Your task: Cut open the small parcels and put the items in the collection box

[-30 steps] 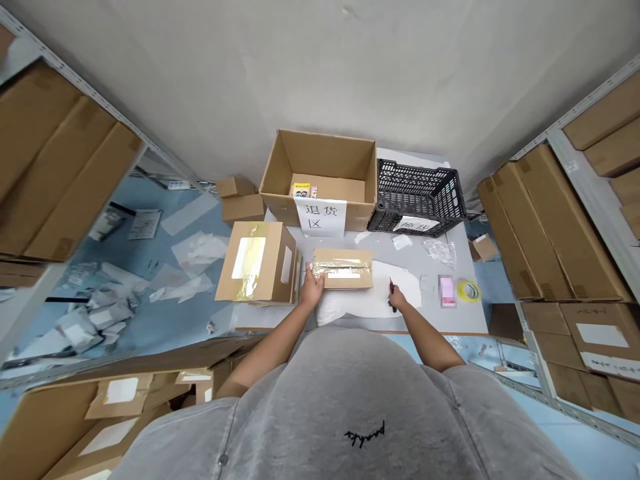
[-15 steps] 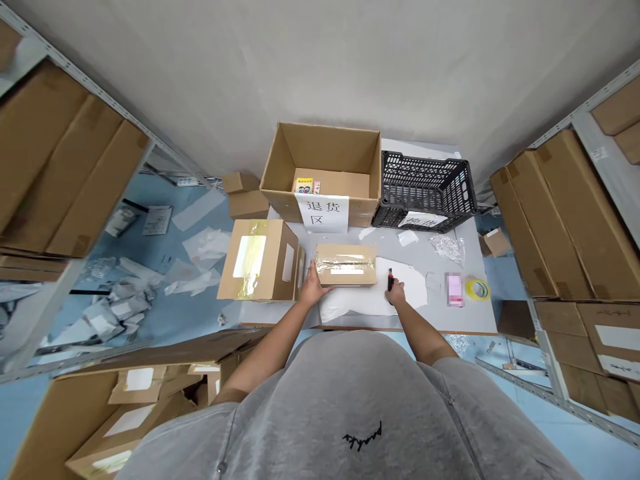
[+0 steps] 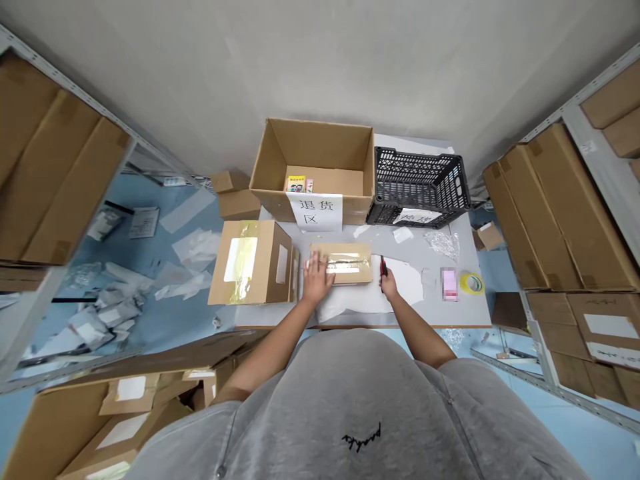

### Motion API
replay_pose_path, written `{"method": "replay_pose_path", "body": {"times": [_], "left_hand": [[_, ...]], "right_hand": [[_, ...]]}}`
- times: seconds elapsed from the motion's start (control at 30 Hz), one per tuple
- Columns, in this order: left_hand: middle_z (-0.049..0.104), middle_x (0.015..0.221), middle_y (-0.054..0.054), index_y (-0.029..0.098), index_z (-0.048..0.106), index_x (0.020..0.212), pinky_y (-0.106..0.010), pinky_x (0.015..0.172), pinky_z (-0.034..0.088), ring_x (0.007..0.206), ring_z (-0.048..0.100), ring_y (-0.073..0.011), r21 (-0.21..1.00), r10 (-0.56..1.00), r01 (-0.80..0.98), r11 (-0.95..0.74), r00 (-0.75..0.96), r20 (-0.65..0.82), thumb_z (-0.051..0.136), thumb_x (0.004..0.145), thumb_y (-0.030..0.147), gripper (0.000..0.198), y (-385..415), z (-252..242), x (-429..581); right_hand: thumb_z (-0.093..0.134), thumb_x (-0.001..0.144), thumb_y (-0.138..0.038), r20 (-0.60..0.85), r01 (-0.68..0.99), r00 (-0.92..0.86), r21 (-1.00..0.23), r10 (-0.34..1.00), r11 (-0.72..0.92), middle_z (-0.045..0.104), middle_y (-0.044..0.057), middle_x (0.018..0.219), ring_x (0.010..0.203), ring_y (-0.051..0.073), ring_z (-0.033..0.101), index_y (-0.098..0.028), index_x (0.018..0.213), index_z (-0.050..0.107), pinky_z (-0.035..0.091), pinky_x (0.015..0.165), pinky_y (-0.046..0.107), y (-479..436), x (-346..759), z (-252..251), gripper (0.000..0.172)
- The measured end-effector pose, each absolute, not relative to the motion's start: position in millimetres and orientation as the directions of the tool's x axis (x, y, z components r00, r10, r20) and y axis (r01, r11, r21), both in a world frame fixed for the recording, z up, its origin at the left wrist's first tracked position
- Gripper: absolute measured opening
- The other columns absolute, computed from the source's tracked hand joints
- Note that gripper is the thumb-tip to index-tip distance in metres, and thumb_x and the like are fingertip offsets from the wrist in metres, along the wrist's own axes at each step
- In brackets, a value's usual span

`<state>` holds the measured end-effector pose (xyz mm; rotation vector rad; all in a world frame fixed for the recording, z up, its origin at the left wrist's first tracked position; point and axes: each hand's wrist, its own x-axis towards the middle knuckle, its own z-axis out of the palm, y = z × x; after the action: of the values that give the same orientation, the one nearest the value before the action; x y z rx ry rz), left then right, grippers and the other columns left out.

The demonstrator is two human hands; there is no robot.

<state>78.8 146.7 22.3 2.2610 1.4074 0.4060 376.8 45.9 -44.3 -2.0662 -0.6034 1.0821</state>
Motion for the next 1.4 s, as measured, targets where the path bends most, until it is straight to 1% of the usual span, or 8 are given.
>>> {"method": "replay_pose_path", "body": {"times": [0.07,0.17,0.33,0.43,0.7,0.93,1.2,1.4], "left_hand": [[0.021,0.187,-0.015,0.02,0.04,0.175,-0.059,0.141,0.01,0.175,0.014,-0.034,0.462,0.822,0.729,-0.506,0.569,0.002,0.051,0.11,0.045,0.07,157.7,29.9,110.9],[0.028,0.185,-0.014,0.02,0.038,0.176,-0.056,0.14,0.012,0.173,0.019,-0.0342,0.418,0.712,0.656,-0.628,0.701,-0.029,0.05,0.109,0.049,0.074,176.3,34.6,157.4],[0.046,0.174,-0.018,0.026,0.045,0.173,-0.059,0.134,0.021,0.16,0.039,-0.0397,0.379,0.618,0.591,-0.713,0.784,-0.061,0.052,0.109,0.056,0.071,201.4,30.5,187.3],[0.054,0.162,-0.022,0.027,0.05,0.17,-0.06,0.13,0.024,0.15,0.046,-0.0419,0.433,0.578,0.54,-0.721,0.815,-0.054,0.056,0.108,0.059,0.071,210.3,24.9,186.8],[0.058,0.147,-0.03,0.017,0.059,0.161,-0.064,0.127,0.025,0.142,0.048,-0.0484,0.617,0.58,0.481,-0.623,0.813,-0.049,0.055,0.105,0.066,0.075,219.8,15.7,196.0],[0.057,0.147,-0.028,0.018,0.057,0.163,-0.066,0.126,0.025,0.142,0.044,-0.0477,0.558,0.578,0.509,-0.655,0.813,-0.063,0.051,0.107,0.062,0.072,215.1,13.8,195.8],[0.057,0.146,-0.029,0.019,0.06,0.161,-0.067,0.125,0.026,0.14,0.044,-0.0485,0.586,0.592,0.503,-0.635,0.804,-0.048,0.05,0.108,0.06,0.068,211.5,12.5,196.1],[0.058,0.144,-0.029,0.017,0.058,0.163,-0.067,0.122,0.028,0.14,0.043,-0.0486,0.52,0.559,0.519,-0.679,0.824,-0.092,0.047,0.11,0.057,0.068,215.5,11.5,197.9]], "right_hand": [[0.056,0.097,-0.053,-0.484,-0.072,0.503,-0.849,0.716,-0.523,0.06,-0.005,0.079,0.058,0.014,0.057,-0.023,0.123,0.056,0.051,0.054,0.024,51.4,365.8,-35.6,0.04],[0.062,0.094,-0.067,-0.421,-0.158,0.451,-0.906,0.787,-0.394,0.057,-0.008,0.074,0.053,0.012,0.054,-0.025,0.112,0.054,0.047,0.048,0.021,51.5,351.2,-21.4,0.046],[0.063,0.095,-0.07,-0.477,-0.305,0.427,-0.876,0.768,-0.374,0.059,-0.009,0.072,0.045,0.011,0.054,-0.027,0.105,0.05,0.047,0.043,0.021,43.8,336.2,1.9,0.046],[0.063,0.098,-0.067,-0.513,-0.351,0.455,-0.854,0.727,-0.383,0.059,-0.01,0.072,0.046,0.01,0.057,-0.027,0.104,0.048,0.05,0.045,0.02,43.8,327.9,14.0,0.043],[0.055,0.11,-0.06,-0.6,-0.256,0.471,-0.794,0.647,-0.551,0.056,-0.012,0.054,0.039,0.011,0.057,-0.026,0.105,0.052,0.048,0.042,0.017,49.7,317.8,40.7,0.035],[0.057,0.112,-0.057,-0.656,-0.221,0.461,-0.737,0.598,-0.638,0.055,-0.011,0.049,0.036,0.013,0.06,-0.025,0.104,0.056,0.045,0.038,0.017,53.1,315.3,47.4,0.033],[0.053,0.115,-0.048,-0.672,-0.174,0.455,-0.711,0.584,-0.681,0.055,-0.01,0.049,0.037,0.017,0.063,-0.024,0.108,0.056,0.046,0.037,0.02,56.4,310.3,48.7,0.025],[0.054,0.115,-0.046,-0.672,-0.108,0.444,-0.696,0.592,-0.709,0.055,-0.009,0.048,0.037,0.02,0.063,-0.025,0.111,0.055,0.047,0.036,0.024,55.9,309.9,52.4,0.022]]}}
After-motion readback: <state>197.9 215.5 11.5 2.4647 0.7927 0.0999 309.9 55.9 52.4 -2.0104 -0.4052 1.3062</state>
